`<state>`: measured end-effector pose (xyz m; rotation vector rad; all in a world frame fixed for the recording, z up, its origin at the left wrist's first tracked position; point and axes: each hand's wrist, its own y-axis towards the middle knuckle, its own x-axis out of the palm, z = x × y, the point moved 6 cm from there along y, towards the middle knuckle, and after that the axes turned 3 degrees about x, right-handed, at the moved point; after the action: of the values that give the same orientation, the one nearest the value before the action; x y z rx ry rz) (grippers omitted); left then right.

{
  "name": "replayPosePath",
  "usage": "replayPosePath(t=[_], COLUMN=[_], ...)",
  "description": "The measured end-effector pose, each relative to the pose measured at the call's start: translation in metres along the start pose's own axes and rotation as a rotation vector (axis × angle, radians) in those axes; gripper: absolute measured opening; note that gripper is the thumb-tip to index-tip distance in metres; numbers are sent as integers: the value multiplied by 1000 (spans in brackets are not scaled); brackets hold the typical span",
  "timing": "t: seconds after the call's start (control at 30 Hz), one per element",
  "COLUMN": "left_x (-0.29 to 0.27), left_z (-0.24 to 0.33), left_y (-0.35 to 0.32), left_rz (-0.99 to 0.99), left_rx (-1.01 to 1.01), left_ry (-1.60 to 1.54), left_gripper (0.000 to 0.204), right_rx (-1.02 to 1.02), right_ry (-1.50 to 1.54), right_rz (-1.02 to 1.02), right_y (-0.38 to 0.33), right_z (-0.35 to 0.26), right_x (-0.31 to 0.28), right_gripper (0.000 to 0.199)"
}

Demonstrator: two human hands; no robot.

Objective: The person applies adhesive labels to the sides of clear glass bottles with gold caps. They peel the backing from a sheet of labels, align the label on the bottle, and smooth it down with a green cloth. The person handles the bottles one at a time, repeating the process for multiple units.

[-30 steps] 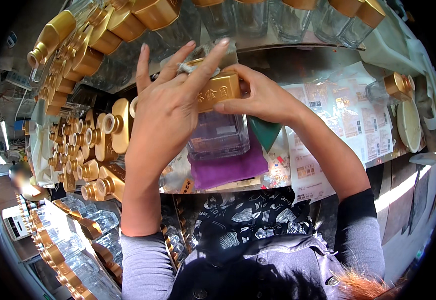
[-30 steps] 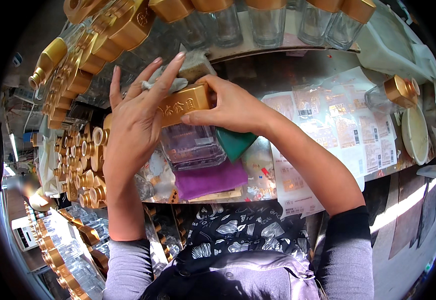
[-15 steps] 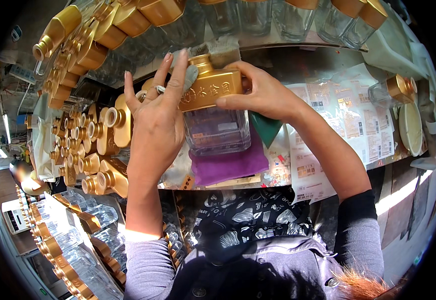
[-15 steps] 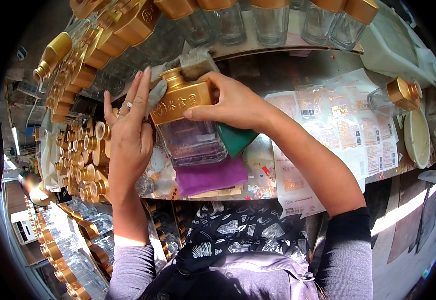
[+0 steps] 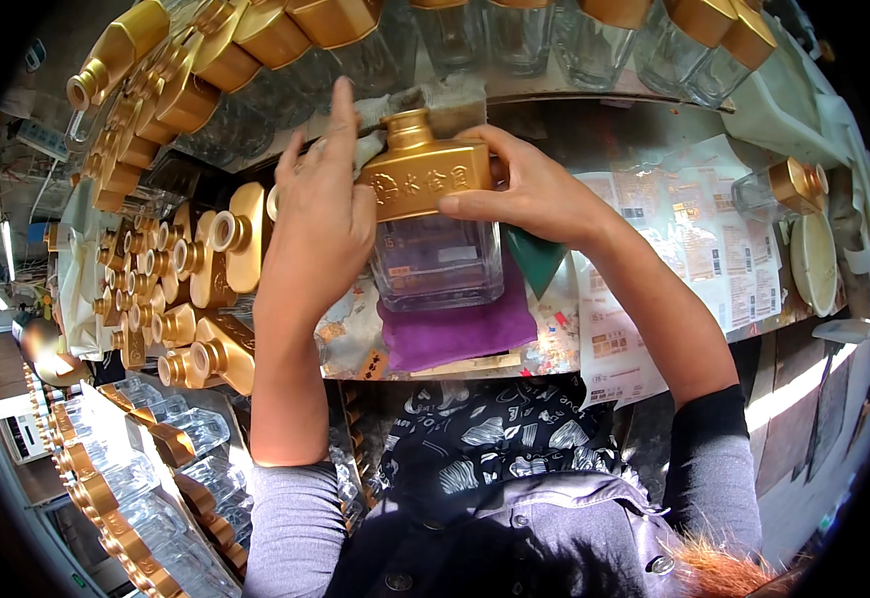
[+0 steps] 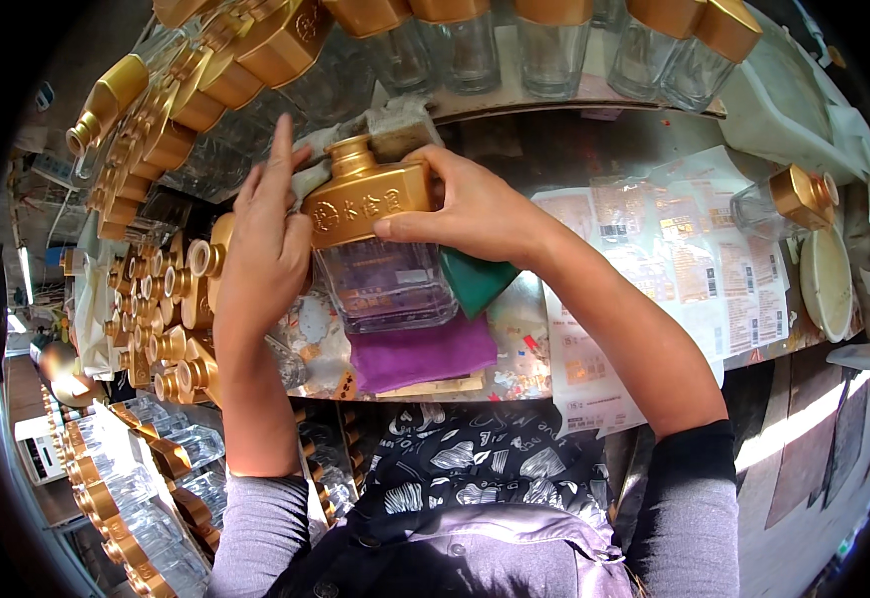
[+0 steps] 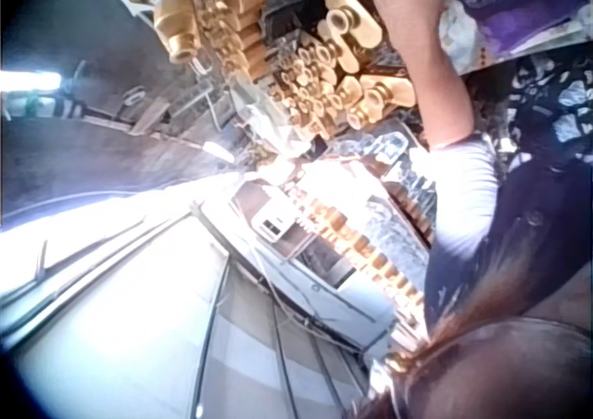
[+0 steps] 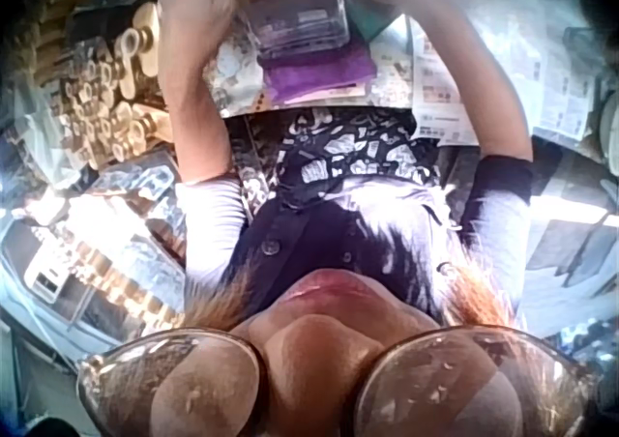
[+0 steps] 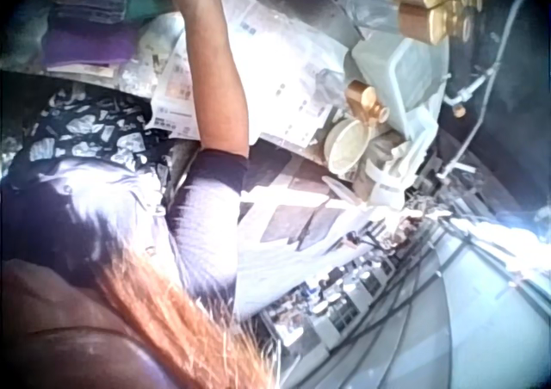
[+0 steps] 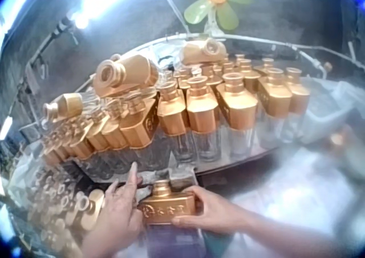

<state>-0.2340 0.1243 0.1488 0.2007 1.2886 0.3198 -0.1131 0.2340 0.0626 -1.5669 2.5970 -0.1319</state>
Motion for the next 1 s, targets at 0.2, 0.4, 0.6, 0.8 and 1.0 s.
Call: replayPosePath(t=[0.2, 0.4, 0.6, 0.8, 1.0], left_x=[-16, -7, 6, -4, -8], left_z=[32, 49, 55, 40, 31], left_y=[-9, 1, 22, -9, -13], left_rz=[36, 38, -1, 50, 68], left_rx=[4, 137, 193, 72, -4], left_ry=[112, 103, 209, 138, 105], left_gripper=[78, 76, 72, 76, 77], right_rx=[-10, -30, -8, -22, 29], right_ry=[4, 34, 22, 52, 33], right_rz=[8, -11, -24, -11, -24], right_y=[-1, 3, 1, 2, -1], right_z=[-2, 4, 1, 2, -5], right_x=[-1, 0, 1, -1, 1], right_gripper=[78, 77, 76, 78, 80])
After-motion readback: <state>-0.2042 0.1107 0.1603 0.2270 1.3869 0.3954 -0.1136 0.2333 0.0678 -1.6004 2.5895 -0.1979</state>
